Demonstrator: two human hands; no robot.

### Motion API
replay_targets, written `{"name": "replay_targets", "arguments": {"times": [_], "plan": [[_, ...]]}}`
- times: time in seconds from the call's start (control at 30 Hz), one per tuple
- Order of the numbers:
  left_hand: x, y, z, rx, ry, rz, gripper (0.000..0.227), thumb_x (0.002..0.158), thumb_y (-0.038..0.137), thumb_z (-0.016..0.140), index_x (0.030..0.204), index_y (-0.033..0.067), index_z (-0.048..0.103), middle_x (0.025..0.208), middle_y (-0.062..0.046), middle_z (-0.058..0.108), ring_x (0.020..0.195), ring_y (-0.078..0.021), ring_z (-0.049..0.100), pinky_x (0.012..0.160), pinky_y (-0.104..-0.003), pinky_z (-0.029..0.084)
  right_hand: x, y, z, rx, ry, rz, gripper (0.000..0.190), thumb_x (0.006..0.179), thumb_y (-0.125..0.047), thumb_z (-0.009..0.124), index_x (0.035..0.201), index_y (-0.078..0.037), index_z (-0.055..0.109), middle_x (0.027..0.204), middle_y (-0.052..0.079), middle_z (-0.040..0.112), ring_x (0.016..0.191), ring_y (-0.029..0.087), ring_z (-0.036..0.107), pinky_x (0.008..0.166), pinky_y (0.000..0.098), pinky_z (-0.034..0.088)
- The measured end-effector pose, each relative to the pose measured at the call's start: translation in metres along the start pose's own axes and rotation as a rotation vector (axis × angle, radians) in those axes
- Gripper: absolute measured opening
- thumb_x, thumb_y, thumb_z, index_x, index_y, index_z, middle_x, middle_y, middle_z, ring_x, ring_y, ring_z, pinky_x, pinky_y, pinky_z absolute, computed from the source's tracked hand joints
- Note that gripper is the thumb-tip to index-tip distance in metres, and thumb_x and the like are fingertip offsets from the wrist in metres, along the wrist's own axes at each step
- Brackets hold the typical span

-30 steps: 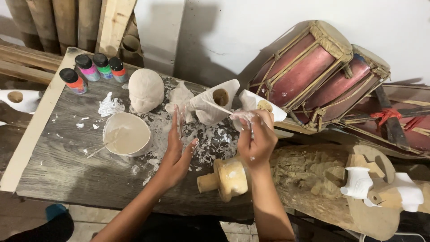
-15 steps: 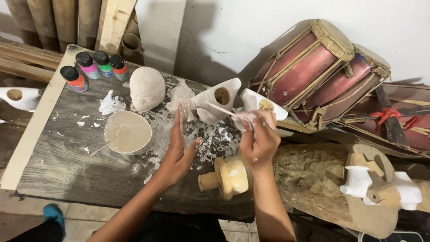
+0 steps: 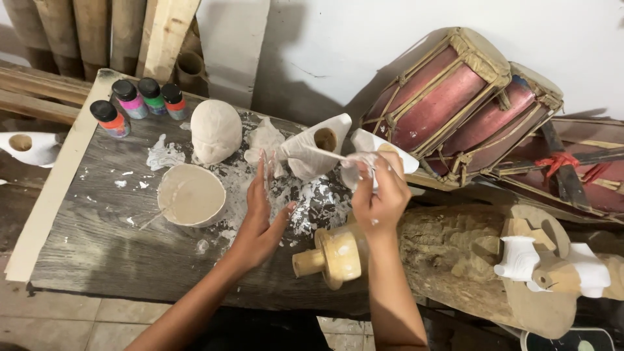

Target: Cleaning and refining plaster molds on a workbench using hands and a small tool

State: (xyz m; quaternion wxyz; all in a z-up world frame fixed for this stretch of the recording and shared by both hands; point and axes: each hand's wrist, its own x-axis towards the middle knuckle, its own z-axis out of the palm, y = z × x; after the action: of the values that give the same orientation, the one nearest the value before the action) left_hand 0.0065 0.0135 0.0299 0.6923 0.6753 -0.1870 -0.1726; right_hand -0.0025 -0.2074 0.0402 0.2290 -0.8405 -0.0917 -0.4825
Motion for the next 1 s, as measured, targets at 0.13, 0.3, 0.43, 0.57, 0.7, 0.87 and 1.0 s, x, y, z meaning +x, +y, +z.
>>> {"name": "replay_targets", "arguments": {"times": [0.13,0.3,0.43,0.57,0.7,0.87,1.0], "plan": [[0.001,0.009,-0.004,-0.021,0.008,-0.026,0.088,0.097,0.010,0.053,0.161,0.0023,-0.006,0.151,-0.049,0.010,0.145,-0.0667,0.004,0.108,-0.082,0.008,0.020,-0.020,-0.011,0.022,-0.027,0.060,0.023,0.100,-0.005,0.058,0.080,0.003,0.066,0.074,0.014,0.064,0.069,0.031,0.064,0.068,0.0419,0.054],[0.000,0.013,-0.006,-0.031,-0.010,-0.080,0.089,0.096,0.010,0.054,0.161,0.0035,-0.005,0.152,-0.049,0.009,0.144,-0.0663,0.008,0.108,-0.082,0.012,0.022,-0.010,0.010,0.078,-0.060,-0.002,0.023,0.098,0.002,0.052,0.082,0.003,0.068,0.069,0.012,0.064,0.070,0.030,0.065,0.071,0.0402,0.052],[0.001,0.011,-0.009,-0.029,-0.023,-0.098,0.089,0.097,0.012,0.054,0.162,0.0056,-0.006,0.153,-0.048,0.008,0.145,-0.0660,0.007,0.108,-0.082,0.012,0.002,-0.006,-0.001,0.045,-0.051,-0.032,0.018,0.098,-0.002,0.060,0.083,0.002,0.070,0.073,0.013,0.068,0.072,0.033,0.066,0.072,0.0420,0.053],[0.001,0.009,-0.012,-0.016,-0.051,-0.070,0.088,0.097,0.010,0.054,0.162,0.0045,-0.006,0.152,-0.049,0.008,0.143,-0.0682,0.006,0.106,-0.084,0.012,-0.001,-0.015,-0.015,0.020,-0.051,0.027,0.019,0.099,-0.002,0.059,0.085,0.002,0.071,0.077,0.012,0.071,0.074,0.034,0.067,0.073,0.0427,0.054],[0.002,0.010,-0.014,-0.018,-0.081,-0.047,0.089,0.098,0.010,0.054,0.162,0.0039,-0.007,0.151,-0.048,0.008,0.144,-0.0683,0.004,0.107,-0.084,0.010,-0.013,0.006,0.014,0.057,-0.037,-0.033,0.017,0.097,0.002,0.059,0.083,0.002,0.070,0.075,0.012,0.070,0.072,0.034,0.067,0.072,0.0426,0.053],[0.005,0.010,-0.018,-0.037,-0.109,-0.027,0.089,0.099,0.010,0.054,0.161,0.0028,-0.008,0.151,-0.048,0.008,0.144,-0.0685,0.002,0.105,-0.084,0.010,-0.003,-0.036,-0.009,0.022,-0.076,0.014,0.019,0.092,0.006,0.055,0.087,0.001,0.072,0.077,0.010,0.070,0.077,0.032,0.067,0.076,0.0418,0.053],[0.004,0.022,-0.023,-0.050,-0.132,-0.012,0.089,0.098,0.009,0.054,0.161,0.0017,-0.009,0.150,-0.050,0.007,0.144,-0.0682,0.002,0.105,-0.084,0.009,-0.006,-0.040,-0.013,-0.012,-0.036,-0.007,0.016,0.093,0.002,0.059,0.084,0.000,0.072,0.078,0.010,0.073,0.071,0.033,0.066,0.073,0.0420,0.054]]}}
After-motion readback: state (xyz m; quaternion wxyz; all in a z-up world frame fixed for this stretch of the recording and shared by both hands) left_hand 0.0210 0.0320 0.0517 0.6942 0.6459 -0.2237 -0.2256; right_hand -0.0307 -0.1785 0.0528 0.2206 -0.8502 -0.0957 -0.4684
